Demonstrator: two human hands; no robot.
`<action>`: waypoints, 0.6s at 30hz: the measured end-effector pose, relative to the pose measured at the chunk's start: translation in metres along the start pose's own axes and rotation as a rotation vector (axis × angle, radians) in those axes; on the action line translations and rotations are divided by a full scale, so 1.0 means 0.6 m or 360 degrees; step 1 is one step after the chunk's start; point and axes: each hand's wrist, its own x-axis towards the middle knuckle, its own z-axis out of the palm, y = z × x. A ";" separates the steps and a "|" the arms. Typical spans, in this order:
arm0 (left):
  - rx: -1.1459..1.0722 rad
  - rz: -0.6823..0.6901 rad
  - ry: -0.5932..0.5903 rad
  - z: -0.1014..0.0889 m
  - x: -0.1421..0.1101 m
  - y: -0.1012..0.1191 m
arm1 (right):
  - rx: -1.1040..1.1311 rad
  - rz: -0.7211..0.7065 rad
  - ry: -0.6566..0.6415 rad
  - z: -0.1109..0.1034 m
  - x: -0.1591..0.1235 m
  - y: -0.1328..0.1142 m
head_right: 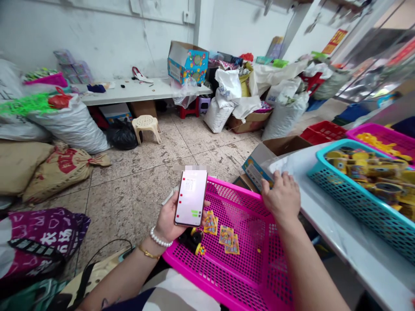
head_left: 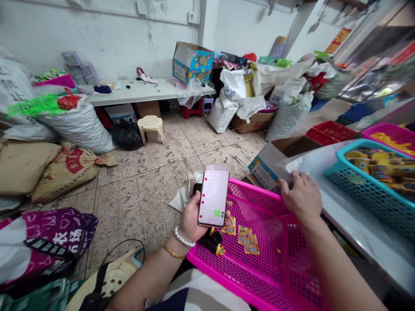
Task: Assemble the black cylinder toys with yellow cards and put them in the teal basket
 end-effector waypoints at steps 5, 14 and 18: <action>0.0027 0.0001 0.0028 0.001 0.002 0.000 | -0.0011 0.0003 0.0015 0.000 -0.002 -0.002; -0.0008 0.0001 -0.0029 -0.008 0.001 0.000 | -0.0009 0.0015 0.0073 0.001 -0.004 -0.002; -0.0036 0.0028 0.0018 -0.011 0.008 0.000 | 0.0034 -0.0022 0.0077 0.013 -0.004 0.005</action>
